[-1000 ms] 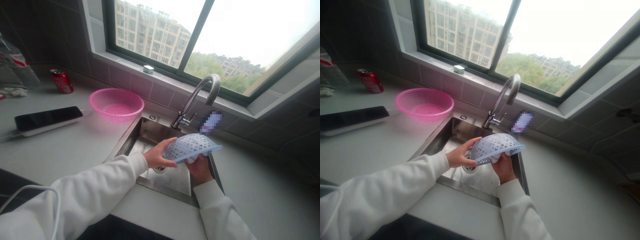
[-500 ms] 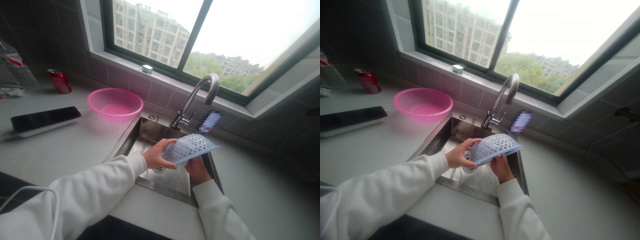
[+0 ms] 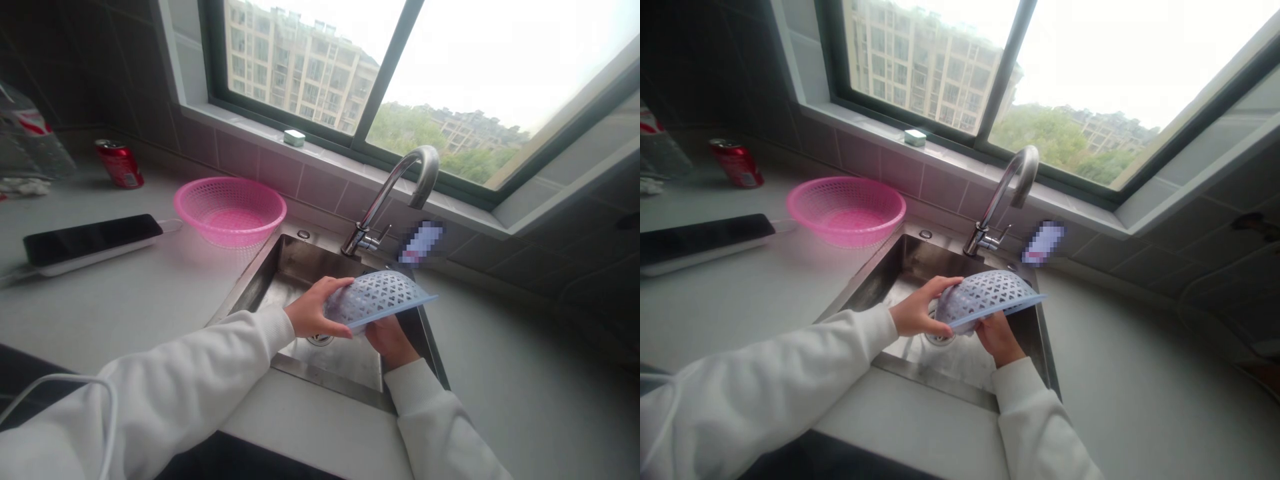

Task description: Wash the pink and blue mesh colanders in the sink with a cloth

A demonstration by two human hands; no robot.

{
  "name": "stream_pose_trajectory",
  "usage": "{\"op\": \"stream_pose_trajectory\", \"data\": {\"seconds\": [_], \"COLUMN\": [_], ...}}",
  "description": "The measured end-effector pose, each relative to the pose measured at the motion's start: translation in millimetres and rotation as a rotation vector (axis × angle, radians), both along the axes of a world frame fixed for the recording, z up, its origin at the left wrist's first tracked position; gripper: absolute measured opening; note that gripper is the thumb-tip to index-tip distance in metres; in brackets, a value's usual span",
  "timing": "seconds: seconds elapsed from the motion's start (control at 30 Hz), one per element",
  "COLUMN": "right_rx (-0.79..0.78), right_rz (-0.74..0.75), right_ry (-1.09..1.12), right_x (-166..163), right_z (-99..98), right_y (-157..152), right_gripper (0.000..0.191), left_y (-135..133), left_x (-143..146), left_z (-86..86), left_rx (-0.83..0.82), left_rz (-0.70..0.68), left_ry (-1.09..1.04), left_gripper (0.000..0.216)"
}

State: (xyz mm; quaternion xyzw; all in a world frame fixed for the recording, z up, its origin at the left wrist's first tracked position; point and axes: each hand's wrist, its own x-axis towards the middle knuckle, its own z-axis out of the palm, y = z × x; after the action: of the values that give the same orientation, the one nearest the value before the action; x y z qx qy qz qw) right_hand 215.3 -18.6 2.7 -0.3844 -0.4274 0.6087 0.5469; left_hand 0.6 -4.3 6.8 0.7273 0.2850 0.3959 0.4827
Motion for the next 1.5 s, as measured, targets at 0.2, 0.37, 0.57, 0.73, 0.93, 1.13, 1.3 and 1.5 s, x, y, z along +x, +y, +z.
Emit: {"op": "stream_pose_trajectory", "data": {"seconds": [0.2, 0.37, 0.57, 0.73, 0.93, 1.13, 1.3, 1.5], "right_rx": [-0.020, -0.001, 0.034, 0.017, 0.014, 0.032, -0.023, 0.013], "right_rz": [-0.099, -0.109, -0.064, -0.077, -0.080, -0.037, -0.130, -0.078], "right_ry": [0.165, 0.152, 0.025, 0.080, 0.073, 0.016, 0.121, 0.023], "right_x": [23.0, 35.5, 10.6, 17.0, 12.5, 7.3, 33.1, 10.7], "right_z": [-5.3, -7.4, -3.6, -5.4, -3.2, -4.6, -7.1, -10.2], "right_y": [6.4, 8.8, 0.4, 2.8, 0.3, -0.3, 7.4, 1.9], "right_gripper": [0.042, 0.040, 0.047, 0.049, 0.048, 0.041, 0.040, 0.052], "left_y": [0.3, -2.9, -2.4, -1.2, -1.4, 1.8, 2.7, 0.1], "left_x": [-0.8, 0.9, 2.3, 0.6, 1.7, -1.6, -1.3, 0.3], "left_z": [0.8, -4.1, -2.9, 1.1, -1.1, -0.8, -2.3, -3.5], "left_rx": [0.002, -0.018, 0.008, 0.045, 0.012, 0.031, -0.051, 0.013], "left_rz": [-0.041, -0.065, -0.043, -0.033, -0.049, -0.039, -0.047, -0.070], "left_ry": [-0.014, 0.018, 0.013, 0.025, 0.005, 0.058, 0.038, 0.012], "left_gripper": [0.117, 0.133, 0.120, 0.118, 0.117, 0.115, 0.133, 0.114]}}
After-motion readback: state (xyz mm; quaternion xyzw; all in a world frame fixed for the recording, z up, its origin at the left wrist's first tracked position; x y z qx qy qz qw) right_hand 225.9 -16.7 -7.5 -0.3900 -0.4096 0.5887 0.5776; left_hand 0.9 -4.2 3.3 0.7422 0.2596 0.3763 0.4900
